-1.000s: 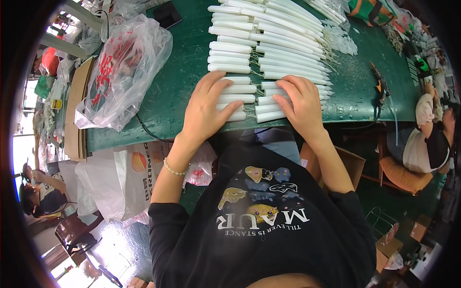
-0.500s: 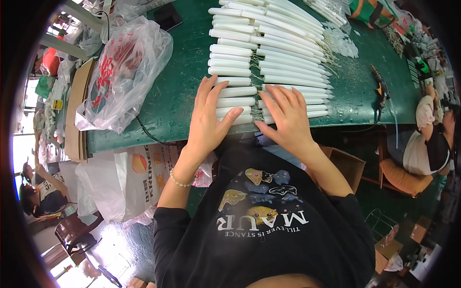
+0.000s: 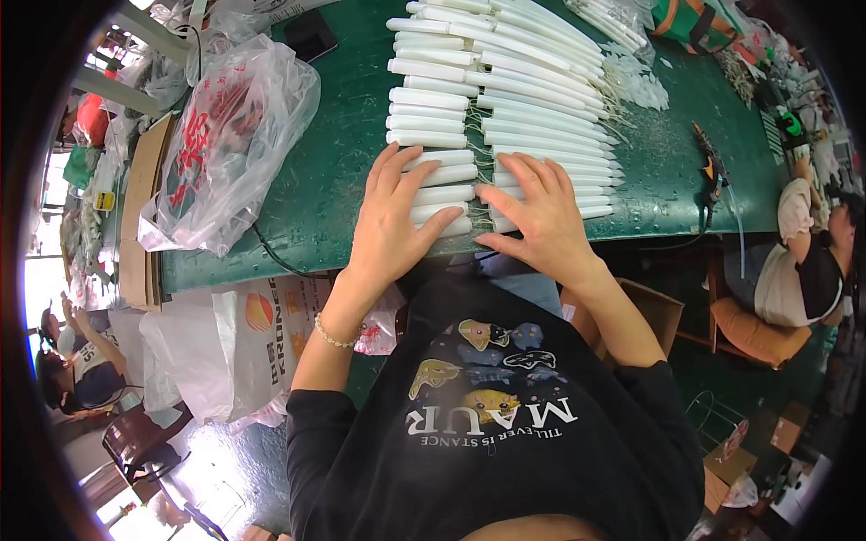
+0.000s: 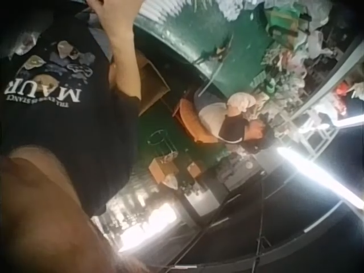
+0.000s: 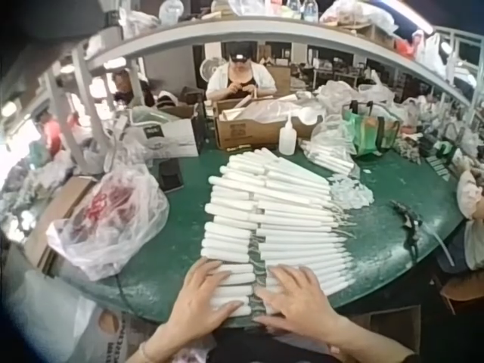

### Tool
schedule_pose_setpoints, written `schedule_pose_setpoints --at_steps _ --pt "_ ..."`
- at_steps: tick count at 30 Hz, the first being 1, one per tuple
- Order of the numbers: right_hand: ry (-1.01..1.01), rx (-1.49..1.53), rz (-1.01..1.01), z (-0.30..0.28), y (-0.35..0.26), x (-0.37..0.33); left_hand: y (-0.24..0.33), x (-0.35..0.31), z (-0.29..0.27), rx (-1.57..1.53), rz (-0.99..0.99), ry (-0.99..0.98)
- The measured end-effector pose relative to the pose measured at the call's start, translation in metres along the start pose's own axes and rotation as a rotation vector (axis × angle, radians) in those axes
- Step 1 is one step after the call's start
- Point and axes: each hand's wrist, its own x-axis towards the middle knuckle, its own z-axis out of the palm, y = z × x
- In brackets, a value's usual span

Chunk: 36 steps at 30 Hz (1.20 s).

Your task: Applying adhesive to the ends of long white candles and packaging them into plastic bags.

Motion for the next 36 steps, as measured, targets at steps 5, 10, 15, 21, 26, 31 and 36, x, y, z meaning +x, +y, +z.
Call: schedule_pose_setpoints --at_steps 5,10,15,21,26,31,36 --pt "-0.018 0.032 -0.065 -0.001 0.004 0.001 0.002 0.003 0.001 0.000 0.015 0.018" --pt "-0.025 0.050 -0.055 -0.002 0.005 0.001 0.001 0.003 0.001 0.006 0.072 0.002" --pt "-0.026 0.056 -0.074 -0.007 0.008 0.000 0.002 0.005 0.004 -0.040 0.091 0.008" --pt "0.293 0.209 0.024 -0.040 0.052 0.033 0.002 0.002 0.000 -0.050 0.065 -0.013" --pt "0.362 0.464 0.399 -0.053 0.184 0.155 0.001 0.005 -0.003 -0.053 0.062 -0.028" --pt "0.316 0.457 0.592 0.005 0.325 0.251 0.003 0.009 -0.004 -0.070 0.071 -0.065" --pt "0.198 0.478 0.638 0.025 0.316 0.273 0.008 -0.002 -0.006 -0.091 0.012 -0.090"
